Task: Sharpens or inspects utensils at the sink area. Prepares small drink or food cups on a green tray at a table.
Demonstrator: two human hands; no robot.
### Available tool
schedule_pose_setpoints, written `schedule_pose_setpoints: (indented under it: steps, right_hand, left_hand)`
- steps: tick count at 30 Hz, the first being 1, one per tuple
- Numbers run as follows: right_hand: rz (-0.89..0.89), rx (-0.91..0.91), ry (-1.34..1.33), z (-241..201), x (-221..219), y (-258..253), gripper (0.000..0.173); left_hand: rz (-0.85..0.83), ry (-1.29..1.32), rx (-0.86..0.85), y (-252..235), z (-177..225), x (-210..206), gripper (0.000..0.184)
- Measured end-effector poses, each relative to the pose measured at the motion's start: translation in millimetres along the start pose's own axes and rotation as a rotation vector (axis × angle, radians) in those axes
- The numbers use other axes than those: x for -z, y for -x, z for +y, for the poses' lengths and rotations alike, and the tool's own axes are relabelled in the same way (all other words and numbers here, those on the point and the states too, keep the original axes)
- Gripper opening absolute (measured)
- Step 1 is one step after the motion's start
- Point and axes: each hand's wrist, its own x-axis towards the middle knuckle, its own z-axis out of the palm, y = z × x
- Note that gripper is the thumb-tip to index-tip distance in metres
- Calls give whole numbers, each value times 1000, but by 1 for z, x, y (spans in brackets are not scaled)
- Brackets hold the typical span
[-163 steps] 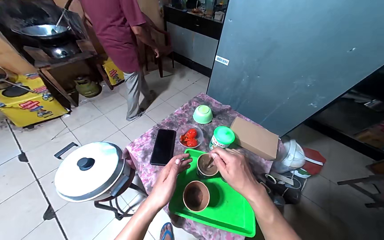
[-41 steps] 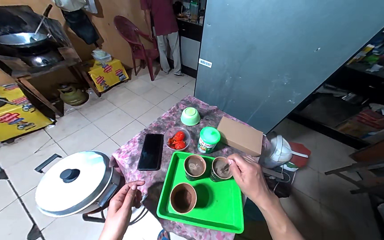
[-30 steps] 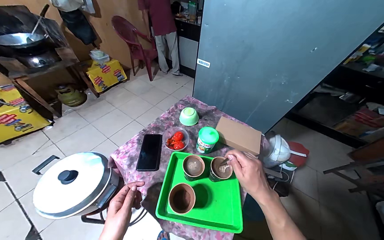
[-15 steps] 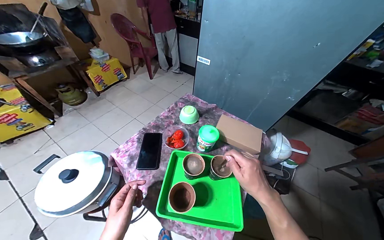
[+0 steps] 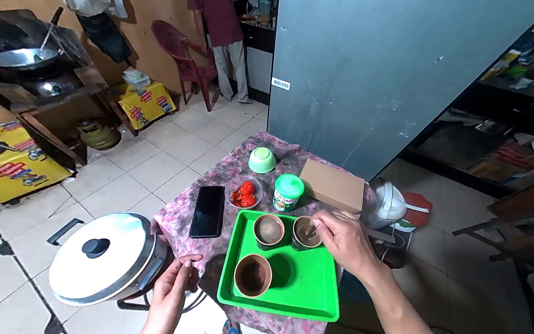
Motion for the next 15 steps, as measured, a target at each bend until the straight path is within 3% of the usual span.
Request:
schedule_pose_setpoints:
  steps: [15]
  right_hand:
    - [13, -24, 49, 1, 4, 2, 27]
  left_hand:
    - [-11, -1, -1, 4, -1, 0, 34]
